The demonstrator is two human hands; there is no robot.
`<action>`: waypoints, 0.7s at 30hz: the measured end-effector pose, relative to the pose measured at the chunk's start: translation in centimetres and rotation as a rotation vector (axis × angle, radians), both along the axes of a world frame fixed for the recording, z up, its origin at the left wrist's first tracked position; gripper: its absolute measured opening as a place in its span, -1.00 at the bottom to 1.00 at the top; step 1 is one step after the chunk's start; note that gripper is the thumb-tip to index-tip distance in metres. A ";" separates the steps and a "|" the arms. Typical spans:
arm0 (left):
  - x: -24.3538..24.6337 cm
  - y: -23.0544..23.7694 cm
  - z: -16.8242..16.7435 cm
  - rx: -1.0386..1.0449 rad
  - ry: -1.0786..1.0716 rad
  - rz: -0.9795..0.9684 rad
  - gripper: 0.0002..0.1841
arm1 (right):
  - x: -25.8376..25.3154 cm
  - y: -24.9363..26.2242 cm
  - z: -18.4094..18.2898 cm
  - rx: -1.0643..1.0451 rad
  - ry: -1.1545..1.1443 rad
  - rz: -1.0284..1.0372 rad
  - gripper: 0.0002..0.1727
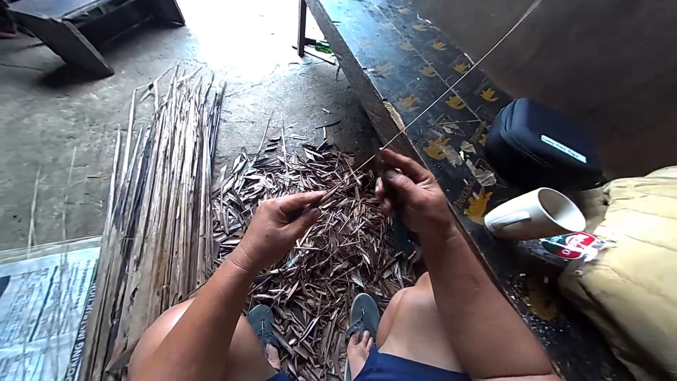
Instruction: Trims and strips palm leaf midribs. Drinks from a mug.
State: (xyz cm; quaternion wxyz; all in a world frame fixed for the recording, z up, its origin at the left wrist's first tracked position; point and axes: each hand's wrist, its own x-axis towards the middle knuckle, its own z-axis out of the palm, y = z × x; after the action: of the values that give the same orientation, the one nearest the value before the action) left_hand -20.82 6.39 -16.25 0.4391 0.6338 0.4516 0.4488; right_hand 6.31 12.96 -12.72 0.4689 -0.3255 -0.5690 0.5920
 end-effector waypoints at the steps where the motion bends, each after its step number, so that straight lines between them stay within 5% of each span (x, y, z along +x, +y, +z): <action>1: 0.0 0.0 -0.2 -0.003 0.010 -0.003 -0.68 | 0.3 0.1 0.2 0.000 0.015 -0.030 -0.54; 10: 0.0 0.1 -0.2 0.038 0.101 -0.065 -0.66 | -1.7 -0.8 -1.3 -0.117 -0.042 0.250 -0.57; 21: -0.4 0.3 0.1 -0.005 0.017 -0.153 -0.66 | 0.0 0.0 0.0 0.060 -0.027 0.026 -0.56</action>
State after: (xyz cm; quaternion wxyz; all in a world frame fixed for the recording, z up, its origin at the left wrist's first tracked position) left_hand -21.18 6.66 -16.10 0.4697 0.6691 0.4069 0.4075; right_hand 6.27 12.91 -12.74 0.4631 -0.3118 -0.5967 0.5764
